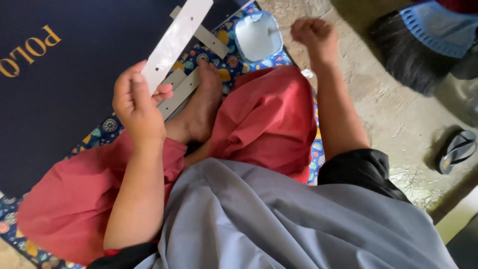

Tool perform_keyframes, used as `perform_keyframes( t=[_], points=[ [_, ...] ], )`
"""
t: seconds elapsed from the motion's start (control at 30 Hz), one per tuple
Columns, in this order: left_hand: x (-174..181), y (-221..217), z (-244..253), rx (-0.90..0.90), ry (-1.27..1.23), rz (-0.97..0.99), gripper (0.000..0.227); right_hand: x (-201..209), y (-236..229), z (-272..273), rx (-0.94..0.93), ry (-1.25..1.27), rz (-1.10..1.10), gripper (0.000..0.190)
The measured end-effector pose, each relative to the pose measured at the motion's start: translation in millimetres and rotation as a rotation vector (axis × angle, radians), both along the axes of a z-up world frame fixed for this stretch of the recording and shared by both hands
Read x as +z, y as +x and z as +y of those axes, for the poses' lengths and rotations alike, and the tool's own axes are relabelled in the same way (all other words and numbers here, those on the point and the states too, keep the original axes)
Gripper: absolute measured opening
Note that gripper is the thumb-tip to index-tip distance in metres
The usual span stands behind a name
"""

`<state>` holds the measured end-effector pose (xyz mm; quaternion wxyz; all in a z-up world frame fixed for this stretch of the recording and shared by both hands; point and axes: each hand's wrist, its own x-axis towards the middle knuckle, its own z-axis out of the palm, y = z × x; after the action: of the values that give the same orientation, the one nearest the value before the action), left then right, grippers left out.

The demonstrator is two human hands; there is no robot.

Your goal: Applying glue to white paper strips and attaching them to printed cardboard sheets for assembly.

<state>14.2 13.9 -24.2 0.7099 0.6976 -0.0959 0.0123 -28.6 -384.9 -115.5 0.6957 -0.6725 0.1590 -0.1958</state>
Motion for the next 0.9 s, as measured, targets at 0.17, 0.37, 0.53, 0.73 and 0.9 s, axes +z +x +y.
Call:
perform_keyframes(
  t=[0.17, 0.37, 0.53, 0.73, 0.9],
  points=[
    [-12.3, 3.8, -1.5, 0.0, -0.219, 0.29, 0.025, -59.5, 2.2, -14.2, -0.122, -0.135, 0.263, 0.016],
    [-12.9, 12.3, 53.3, 0.129, -0.379, 0.449, 0.017, -124.7, 5.7, -52.1, -0.035, -0.758, 0.157, 0.022],
    [-19.6, 9.5, 169.0, 0.388, -0.444, 0.332, 0.014, -111.7, 8.3, -48.7, -0.039, -0.836, 0.208, 0.035],
    [-36.9, -24.4, 281.7, 0.658, -0.403, 0.31, 0.042, -37.0, 61.5, 22.0, 0.127, -1.053, 0.103, 0.031],
    [-22.5, -39.0, 288.1, 0.779, -0.42, 0.347, 0.068, -121.4, 139.9, 98.7, 0.589, -1.271, 0.309, 0.042]
  ],
)
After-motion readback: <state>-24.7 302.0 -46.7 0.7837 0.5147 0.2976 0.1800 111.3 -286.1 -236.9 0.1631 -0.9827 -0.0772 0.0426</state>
